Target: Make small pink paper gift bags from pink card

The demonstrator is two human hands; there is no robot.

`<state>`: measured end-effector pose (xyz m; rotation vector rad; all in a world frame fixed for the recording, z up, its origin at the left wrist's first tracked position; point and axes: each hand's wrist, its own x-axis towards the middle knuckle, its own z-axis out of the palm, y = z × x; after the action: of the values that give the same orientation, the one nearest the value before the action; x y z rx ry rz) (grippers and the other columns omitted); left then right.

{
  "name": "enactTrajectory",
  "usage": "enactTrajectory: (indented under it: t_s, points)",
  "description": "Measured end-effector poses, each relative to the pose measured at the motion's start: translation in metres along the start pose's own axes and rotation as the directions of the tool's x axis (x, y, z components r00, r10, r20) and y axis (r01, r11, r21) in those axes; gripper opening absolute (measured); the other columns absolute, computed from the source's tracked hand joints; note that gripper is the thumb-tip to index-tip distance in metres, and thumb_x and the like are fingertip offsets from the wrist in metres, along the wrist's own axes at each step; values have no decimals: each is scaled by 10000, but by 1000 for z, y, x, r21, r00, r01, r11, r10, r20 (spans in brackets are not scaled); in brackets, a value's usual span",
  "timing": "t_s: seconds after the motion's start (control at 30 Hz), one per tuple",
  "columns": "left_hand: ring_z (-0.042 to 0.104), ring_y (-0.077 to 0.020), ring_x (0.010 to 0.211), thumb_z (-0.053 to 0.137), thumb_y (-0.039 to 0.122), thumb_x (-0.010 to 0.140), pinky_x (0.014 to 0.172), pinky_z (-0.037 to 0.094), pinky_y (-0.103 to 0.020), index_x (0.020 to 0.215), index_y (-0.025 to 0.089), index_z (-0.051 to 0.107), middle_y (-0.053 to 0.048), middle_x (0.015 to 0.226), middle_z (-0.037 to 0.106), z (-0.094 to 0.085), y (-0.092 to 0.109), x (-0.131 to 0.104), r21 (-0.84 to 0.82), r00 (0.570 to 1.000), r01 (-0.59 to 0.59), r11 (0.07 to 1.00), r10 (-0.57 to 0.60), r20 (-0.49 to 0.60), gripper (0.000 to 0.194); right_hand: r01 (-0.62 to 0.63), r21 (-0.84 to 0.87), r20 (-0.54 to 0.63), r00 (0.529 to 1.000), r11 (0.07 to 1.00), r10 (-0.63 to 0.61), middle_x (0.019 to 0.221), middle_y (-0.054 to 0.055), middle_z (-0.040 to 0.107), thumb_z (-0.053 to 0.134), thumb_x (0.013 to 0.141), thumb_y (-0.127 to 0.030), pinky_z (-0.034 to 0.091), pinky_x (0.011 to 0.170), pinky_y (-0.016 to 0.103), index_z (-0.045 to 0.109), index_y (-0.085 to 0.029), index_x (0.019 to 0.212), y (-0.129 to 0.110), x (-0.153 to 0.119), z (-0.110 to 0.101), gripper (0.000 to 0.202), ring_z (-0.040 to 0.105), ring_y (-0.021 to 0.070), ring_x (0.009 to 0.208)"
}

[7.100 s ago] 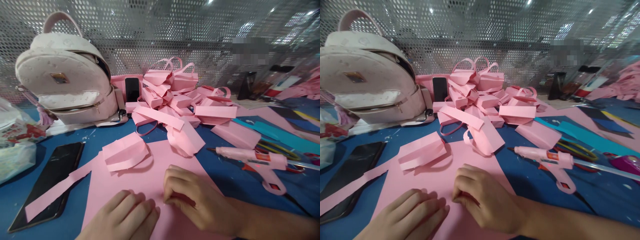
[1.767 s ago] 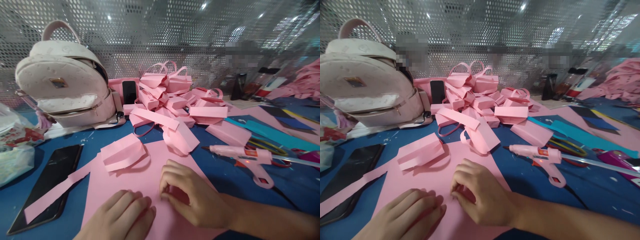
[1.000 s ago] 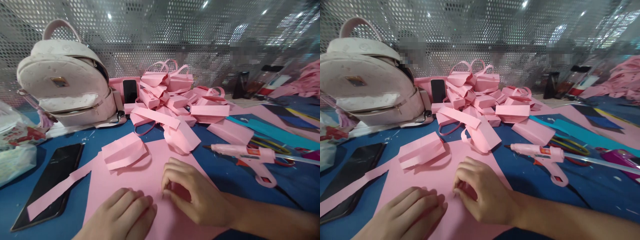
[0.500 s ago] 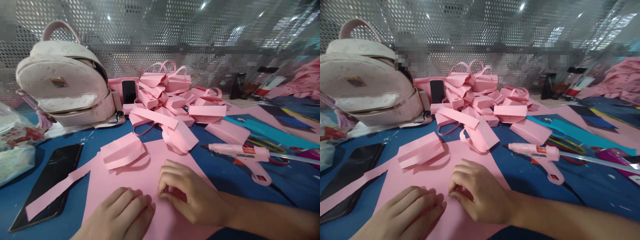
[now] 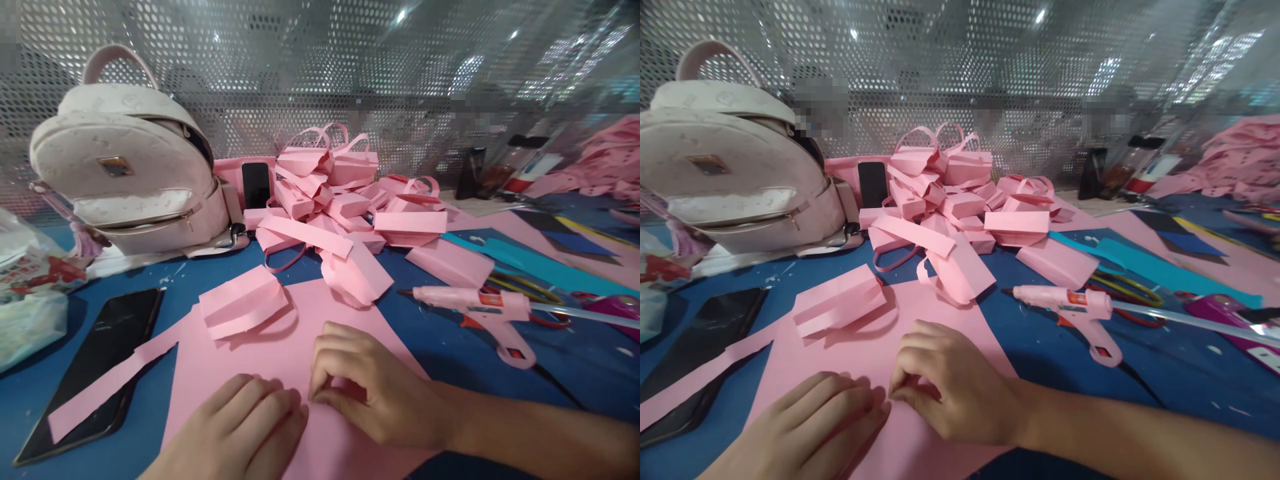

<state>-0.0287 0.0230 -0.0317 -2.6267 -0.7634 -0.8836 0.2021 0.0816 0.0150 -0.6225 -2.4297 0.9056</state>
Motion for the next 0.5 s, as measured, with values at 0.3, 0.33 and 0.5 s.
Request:
enactTrajectory:
  t_s: [0.3,0.33,0.5]
  points:
    - [634,-194,836,387,125,1037,741,569,-318,1093,138,711,-75,945,686,2,0,0,1,1000,3,1000,-3,-14,328,-12,35,1,1000,999,12,773,23,637,547,998,-252,414,755,313,614,-179,809,1,0,-1,213,501,172,801]
    - [636,-197,835,391,123,1036,742,566,-322,1098,135,710,-75,947,687,2,0,0,-1,1000,1,1000,-1,-12,325,-19,31,0,1000,999,19,769,21,632,554,992,-251,413,753,316,612,-182,808,1,0,-1,205,500,174,802]
    - [637,-197,845,385,107,1028,761,565,-322,1108,132,702,-75,976,701,-1,0,0,-1,1000,-6,1000,6,19,328,-56,16,-14,998,998,57,758,10,596,582,932,-190,401,734,311,593,-183,797,0,-2,-2,136,501,175,806]
